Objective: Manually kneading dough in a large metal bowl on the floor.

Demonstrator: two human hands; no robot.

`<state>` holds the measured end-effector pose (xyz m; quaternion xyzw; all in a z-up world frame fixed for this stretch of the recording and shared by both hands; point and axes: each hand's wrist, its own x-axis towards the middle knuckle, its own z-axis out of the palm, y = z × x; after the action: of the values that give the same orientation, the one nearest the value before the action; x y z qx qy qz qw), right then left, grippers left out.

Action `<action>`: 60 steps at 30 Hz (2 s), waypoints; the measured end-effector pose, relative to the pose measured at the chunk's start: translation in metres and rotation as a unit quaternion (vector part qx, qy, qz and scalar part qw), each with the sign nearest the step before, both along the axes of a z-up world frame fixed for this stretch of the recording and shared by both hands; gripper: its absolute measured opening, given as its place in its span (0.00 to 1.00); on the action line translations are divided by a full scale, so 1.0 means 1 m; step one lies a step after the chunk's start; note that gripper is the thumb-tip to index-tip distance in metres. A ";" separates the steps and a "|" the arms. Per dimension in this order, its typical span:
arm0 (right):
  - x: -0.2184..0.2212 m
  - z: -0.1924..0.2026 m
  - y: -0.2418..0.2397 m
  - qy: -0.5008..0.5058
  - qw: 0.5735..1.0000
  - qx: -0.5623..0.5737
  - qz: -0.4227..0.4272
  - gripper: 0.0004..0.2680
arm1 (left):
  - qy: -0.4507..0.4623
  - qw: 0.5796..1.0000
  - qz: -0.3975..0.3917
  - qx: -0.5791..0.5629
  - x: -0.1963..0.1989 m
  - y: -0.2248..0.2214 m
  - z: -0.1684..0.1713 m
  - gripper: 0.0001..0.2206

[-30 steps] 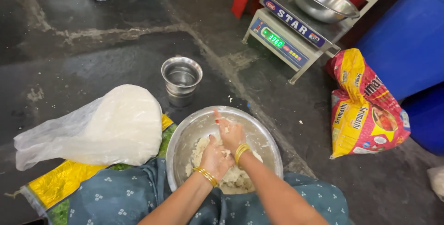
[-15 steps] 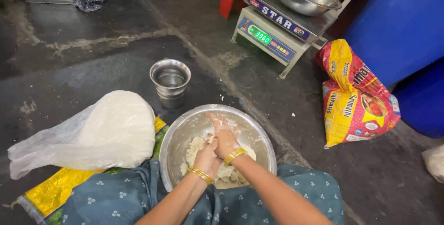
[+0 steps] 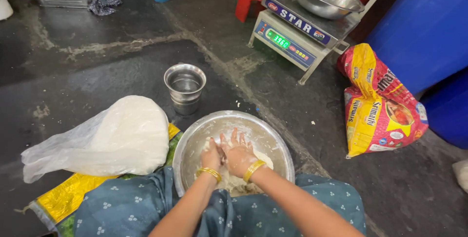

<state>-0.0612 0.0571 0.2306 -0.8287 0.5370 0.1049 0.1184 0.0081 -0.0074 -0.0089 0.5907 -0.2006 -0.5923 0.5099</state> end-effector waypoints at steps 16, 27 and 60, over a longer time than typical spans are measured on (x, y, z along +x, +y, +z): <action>0.028 -0.033 -0.014 0.290 0.937 -0.161 0.109 0.28 | 0.376 0.926 0.012 -0.039 0.002 0.009 0.055 0.14; -0.052 -0.077 -0.059 -0.212 0.967 -0.094 0.111 0.17 | 0.268 0.956 0.095 -0.068 -0.008 -0.067 -0.089 0.17; -0.083 -0.078 -0.070 -0.530 0.776 0.064 -0.336 0.11 | -0.231 0.928 -0.186 -0.224 0.001 0.013 0.064 0.08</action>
<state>-0.1439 -0.0127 0.1530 -0.5101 0.6257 -0.3638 0.4647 0.0091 0.0058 0.0546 0.5335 -0.5464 -0.4635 0.4494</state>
